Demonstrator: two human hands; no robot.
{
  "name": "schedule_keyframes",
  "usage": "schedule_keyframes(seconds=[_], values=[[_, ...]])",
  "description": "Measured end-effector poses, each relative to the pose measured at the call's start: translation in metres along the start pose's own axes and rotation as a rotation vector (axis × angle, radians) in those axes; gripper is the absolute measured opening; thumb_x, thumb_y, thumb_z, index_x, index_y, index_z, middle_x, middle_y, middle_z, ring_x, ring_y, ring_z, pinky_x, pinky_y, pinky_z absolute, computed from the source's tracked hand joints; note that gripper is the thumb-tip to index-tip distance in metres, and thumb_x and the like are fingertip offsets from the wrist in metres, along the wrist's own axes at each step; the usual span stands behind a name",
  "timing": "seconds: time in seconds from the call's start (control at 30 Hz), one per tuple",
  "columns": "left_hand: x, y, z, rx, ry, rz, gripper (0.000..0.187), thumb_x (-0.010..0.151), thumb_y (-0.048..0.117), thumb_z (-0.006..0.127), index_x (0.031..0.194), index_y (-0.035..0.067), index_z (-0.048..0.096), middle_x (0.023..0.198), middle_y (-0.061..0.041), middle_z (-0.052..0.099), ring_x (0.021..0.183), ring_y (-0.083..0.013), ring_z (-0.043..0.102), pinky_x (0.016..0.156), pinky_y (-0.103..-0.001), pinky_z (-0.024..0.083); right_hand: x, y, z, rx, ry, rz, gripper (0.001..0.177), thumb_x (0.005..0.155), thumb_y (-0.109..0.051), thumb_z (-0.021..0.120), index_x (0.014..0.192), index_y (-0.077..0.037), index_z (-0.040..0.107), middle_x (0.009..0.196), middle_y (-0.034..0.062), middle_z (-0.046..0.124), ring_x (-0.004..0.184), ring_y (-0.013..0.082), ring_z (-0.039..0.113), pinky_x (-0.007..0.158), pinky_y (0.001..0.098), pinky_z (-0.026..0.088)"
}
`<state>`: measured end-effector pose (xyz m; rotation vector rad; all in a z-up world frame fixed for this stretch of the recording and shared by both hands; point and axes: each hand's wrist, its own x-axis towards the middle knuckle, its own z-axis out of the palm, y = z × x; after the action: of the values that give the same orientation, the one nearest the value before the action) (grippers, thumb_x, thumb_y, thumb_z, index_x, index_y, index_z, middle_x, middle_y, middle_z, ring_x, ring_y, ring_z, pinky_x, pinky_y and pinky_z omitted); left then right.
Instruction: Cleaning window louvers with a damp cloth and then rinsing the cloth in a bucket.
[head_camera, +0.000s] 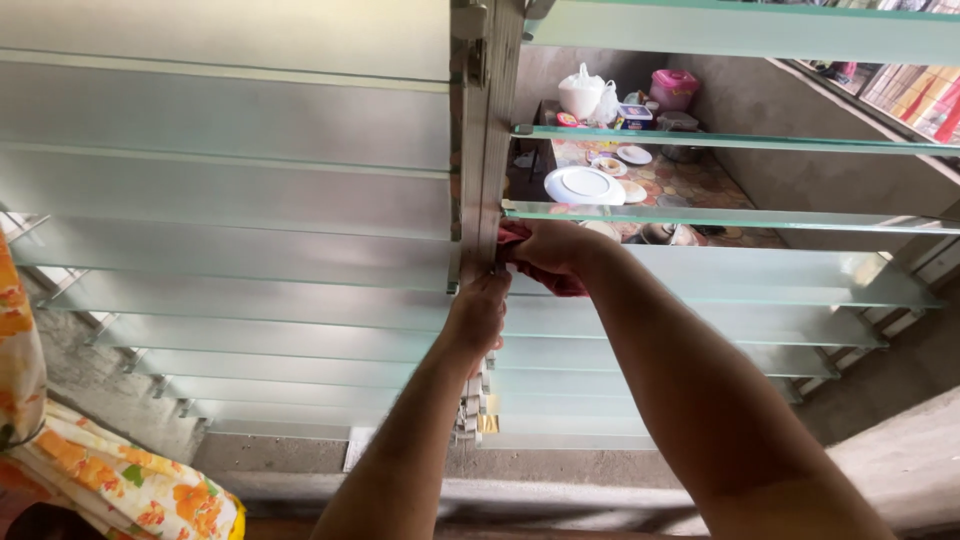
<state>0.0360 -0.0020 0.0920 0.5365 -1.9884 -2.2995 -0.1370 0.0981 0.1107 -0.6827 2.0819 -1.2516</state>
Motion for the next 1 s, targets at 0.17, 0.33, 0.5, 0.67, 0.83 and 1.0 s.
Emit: schedule_keyframes(seconds=[0.17, 0.33, 0.5, 0.67, 0.83, 1.0], values=[[0.004, -0.007, 0.001, 0.016, -0.006, 0.094, 0.033, 0.099, 0.034, 0.046, 0.129, 0.024, 0.039, 0.069, 0.003, 0.042, 0.052, -0.0095, 0.034, 0.042, -0.033, 0.032, -0.012, -0.016, 0.017, -0.221, 0.16, 0.075, 0.032, 0.098, -0.021, 0.064, 0.13, -0.015, 0.069, 0.076, 0.0037, 0.065, 0.059, 0.0122, 0.055, 0.049, 0.0295, 0.042], [-0.011, 0.006, 0.007, 0.059, -0.003, 0.051, 0.049, 0.103, 0.039, 0.044, 0.149, 0.023, 0.045, 0.077, -0.003, 0.038, 0.057, -0.0117, 0.033, 0.047, -0.034, 0.037, -0.015, -0.011, 0.012, -0.117, 0.054, -0.045, 0.043, 0.087, -0.016, 0.067, 0.13, -0.02, 0.067, 0.081, 0.0039, 0.067, 0.066, 0.0114, 0.059, 0.054, 0.0288, 0.048], [-0.009, 0.003, 0.004, 0.105, -0.002, 0.16, 0.058, 0.095, 0.029, 0.042, 0.152, 0.028, 0.032, 0.107, 0.015, 0.045, 0.071, -0.0125, 0.048, 0.051, -0.043, 0.053, -0.013, -0.016, 0.037, -0.674, 0.488, -0.071, 0.034, 0.097, -0.033, 0.062, 0.12, -0.01, 0.073, 0.104, 0.0136, 0.074, 0.095, 0.0303, 0.07, 0.086, 0.0421, 0.053], [0.008, -0.018, 0.004, -0.015, -0.027, 0.079, 0.028, 0.099, 0.041, 0.046, 0.118, 0.021, 0.045, 0.075, 0.0, 0.041, 0.06, -0.0133, 0.036, 0.048, -0.036, 0.039, -0.072, -0.001, 0.026, -0.838, 0.457, -0.291, 0.035, 0.098, -0.028, 0.058, 0.127, -0.01, 0.066, 0.122, 0.0161, 0.069, 0.118, 0.0364, 0.062, 0.101, 0.047, 0.046], [0.019, -0.034, 0.002, -0.087, -0.047, 0.092, 0.034, 0.1, 0.044, 0.053, 0.083, 0.015, 0.046, 0.067, 0.006, 0.035, 0.054, -0.0091, 0.032, 0.046, -0.029, 0.027, -0.155, 0.038, -0.048, -0.725, 0.344, -0.518, 0.047, 0.1, -0.028, 0.05, 0.144, -0.015, 0.054, 0.145, 0.0079, 0.059, 0.133, 0.0267, 0.054, 0.112, 0.0417, 0.039], [0.013, -0.027, 0.004, -0.064, 0.023, 0.097, 0.039, 0.098, 0.045, 0.053, 0.077, 0.013, 0.046, 0.066, 0.003, 0.041, 0.053, -0.0109, 0.033, 0.045, -0.03, 0.028, -0.14, 0.165, -0.202, -0.907, 0.652, -0.098, 0.045, 0.097, -0.034, 0.065, 0.137, -0.014, 0.06, 0.138, 0.0143, 0.061, 0.128, 0.0335, 0.057, 0.103, 0.0474, 0.043]])
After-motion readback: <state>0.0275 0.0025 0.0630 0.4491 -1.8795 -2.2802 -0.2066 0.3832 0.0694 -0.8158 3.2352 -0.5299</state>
